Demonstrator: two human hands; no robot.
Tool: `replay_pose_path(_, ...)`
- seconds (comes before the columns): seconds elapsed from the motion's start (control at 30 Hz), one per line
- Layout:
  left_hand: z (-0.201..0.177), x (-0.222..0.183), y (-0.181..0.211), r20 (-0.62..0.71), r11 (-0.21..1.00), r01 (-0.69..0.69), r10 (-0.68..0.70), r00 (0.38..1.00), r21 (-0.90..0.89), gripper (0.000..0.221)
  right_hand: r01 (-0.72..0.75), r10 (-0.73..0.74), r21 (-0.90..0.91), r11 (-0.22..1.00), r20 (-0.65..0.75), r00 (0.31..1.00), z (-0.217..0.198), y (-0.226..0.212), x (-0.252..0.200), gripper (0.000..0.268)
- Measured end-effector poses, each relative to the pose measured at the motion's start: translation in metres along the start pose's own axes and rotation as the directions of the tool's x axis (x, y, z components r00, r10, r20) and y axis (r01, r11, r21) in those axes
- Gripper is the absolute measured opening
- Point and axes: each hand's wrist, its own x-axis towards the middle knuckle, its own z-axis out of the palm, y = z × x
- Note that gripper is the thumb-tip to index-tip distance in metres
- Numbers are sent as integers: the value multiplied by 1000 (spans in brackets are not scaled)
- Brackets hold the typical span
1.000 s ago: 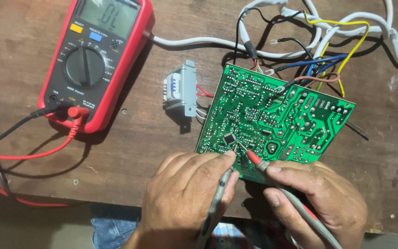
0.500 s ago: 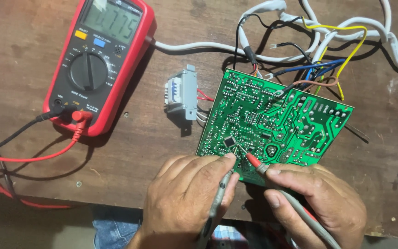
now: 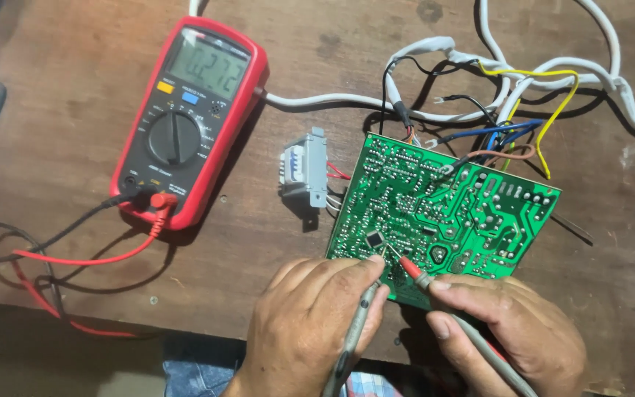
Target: Testing electrical components on a circuit board using a digital multimeter probes to check for continuity or voltage.
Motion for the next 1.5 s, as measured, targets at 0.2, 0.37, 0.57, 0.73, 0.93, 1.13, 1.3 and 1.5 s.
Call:
replay_pose_path(0.2,9,-7,-1,-73,999,7,-10,997,-39,23,55,-85,89,995,384,920,41,174,-70,73)
replay_pose_path(0.37,15,-10,1,-47,989,125,-129,991,-73,25,-158,277,-241,958,621,733,86,306,-130,88)
replay_pose_path(0.57,18,-9,0,-63,985,146,-152,986,-96,20,-323,409,-317,892,870,275,87,343,-132,88)
replay_pose_path(0.73,17,-10,-1,-71,989,118,-125,990,-91,18,-129,429,-409,903,867,253,95,364,-148,98)
replay_pose_path(0.93,14,-9,-2,-56,989,115,-120,991,-96,19,7,7,-27,1000,492,871,86,303,-145,101)
replay_pose_path(1.13,2,-1,-3,-6,999,-2,2,1000,-50,21,-150,170,-142,979,142,975,15,49,-27,61)
replay_pose_path(1.3,-2,1,1,9,999,15,-15,1000,-36,21,-120,128,89,989,-79,989,2,-17,-3,31)
replay_pose_path(1.5,-1,-5,-4,5,998,-41,41,999,-53,24,-164,175,93,982,-127,976,3,-35,6,22)
